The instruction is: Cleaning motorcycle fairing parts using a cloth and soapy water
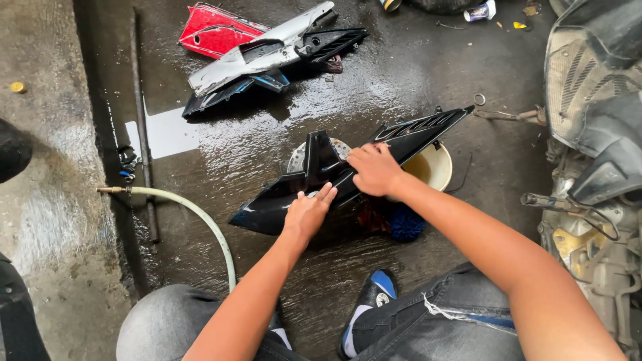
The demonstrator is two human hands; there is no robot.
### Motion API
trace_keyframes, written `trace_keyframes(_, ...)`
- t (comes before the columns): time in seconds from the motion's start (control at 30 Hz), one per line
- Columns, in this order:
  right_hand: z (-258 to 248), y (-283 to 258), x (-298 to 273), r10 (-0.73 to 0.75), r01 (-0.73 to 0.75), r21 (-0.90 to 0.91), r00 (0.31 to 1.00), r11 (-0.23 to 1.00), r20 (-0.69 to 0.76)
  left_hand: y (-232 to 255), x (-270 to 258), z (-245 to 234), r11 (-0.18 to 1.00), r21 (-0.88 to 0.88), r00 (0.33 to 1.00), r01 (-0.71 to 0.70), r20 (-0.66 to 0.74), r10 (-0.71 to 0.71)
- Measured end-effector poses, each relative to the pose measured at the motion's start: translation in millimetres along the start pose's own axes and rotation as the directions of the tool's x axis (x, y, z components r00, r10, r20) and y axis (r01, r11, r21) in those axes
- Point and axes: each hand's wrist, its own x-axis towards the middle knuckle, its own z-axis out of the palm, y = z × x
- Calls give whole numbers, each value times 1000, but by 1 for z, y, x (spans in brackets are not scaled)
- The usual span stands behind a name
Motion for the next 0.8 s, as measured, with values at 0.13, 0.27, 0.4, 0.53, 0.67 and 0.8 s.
trace_keyframes(0.13,-1,23,3,4,-4,23,1000,1000,-18,3,-2,0,1000,5,1000,8,4,-8)
trace_keyframes(0.27,1,65,8,281,-278,56,959,959,-48,0,2,9,1000,-21,1000,14,16,-13)
trace_keyframes(0.4,20,69,16,378,-376,187,925,907,26,-2,5,11,999,-23,999,25,25,-24)
trace_keyframes(0.53,-27,-8,-29,166,-172,177,985,969,47,-2,2,2,1000,-15,1000,9,8,-9)
trace_keyframes(0.67,-27,7,-53,122,-88,326,989,941,-86,3,-3,-11,1000,-12,999,13,33,-13)
trace_keyframes(0.8,2,82,-54,502,-394,491,859,777,-106,0,-2,-5,1000,-26,999,17,52,-15)
